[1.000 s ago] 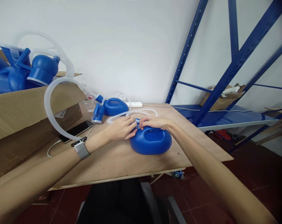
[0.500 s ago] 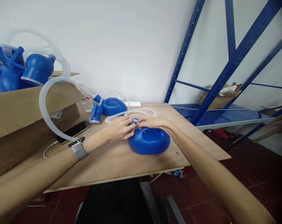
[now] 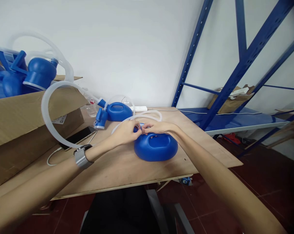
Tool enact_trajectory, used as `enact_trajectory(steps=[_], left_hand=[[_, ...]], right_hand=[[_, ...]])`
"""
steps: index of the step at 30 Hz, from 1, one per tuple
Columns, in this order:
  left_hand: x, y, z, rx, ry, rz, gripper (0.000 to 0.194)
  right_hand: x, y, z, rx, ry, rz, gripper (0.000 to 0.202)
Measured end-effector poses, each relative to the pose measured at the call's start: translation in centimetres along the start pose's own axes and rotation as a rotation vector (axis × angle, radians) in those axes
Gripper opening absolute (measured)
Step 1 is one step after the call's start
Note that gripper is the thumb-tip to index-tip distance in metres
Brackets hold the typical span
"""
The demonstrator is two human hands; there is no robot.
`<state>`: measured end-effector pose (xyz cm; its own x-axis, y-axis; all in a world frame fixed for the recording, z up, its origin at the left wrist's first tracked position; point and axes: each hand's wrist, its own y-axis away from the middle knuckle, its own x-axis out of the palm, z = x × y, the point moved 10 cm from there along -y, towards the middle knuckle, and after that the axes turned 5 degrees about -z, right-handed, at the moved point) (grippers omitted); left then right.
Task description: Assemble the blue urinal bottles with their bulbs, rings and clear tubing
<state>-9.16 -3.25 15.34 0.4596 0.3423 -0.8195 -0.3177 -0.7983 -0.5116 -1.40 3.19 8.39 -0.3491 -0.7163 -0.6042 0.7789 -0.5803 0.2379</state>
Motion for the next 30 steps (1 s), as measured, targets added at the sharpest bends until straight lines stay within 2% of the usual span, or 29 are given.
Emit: enact_trajectory(steps=[4,8,13,23,27,30], left_hand=[[0.0,-0.4,0.4,-0.11,0.041,0.066,0.021],[0.5,-0.7,0.8,-0.17,0.053,0.149,0.02],[1.4,-0.9,1.4,-0.226,0.039,0.236,0.022],[1.7,-0.8,1.9,-0.264,0.05,0.317,0.022],[2.1,-0.7,2.4,-0.295,0.086,0.352,0.023],[2.1,-0.7,2.6,-0.314,0.099,0.337,0.022]], right_hand=[[0.2,0.1,0.0,0.004,0.001,0.012,0.038],[0.1,0.1,0.1,-0.014,0.003,0.005,0.04],[-0.1,-0.1,0.4,-0.076,0.111,0.014,0.039],[0.3,0.5,0.7,-0.067,0.041,0.01,0.042],[0.2,0.5,0.7,-0.003,0.04,-0.019,0.036],[0.0,0.5,0.8,0.041,0.097,-0.061,0.034]])
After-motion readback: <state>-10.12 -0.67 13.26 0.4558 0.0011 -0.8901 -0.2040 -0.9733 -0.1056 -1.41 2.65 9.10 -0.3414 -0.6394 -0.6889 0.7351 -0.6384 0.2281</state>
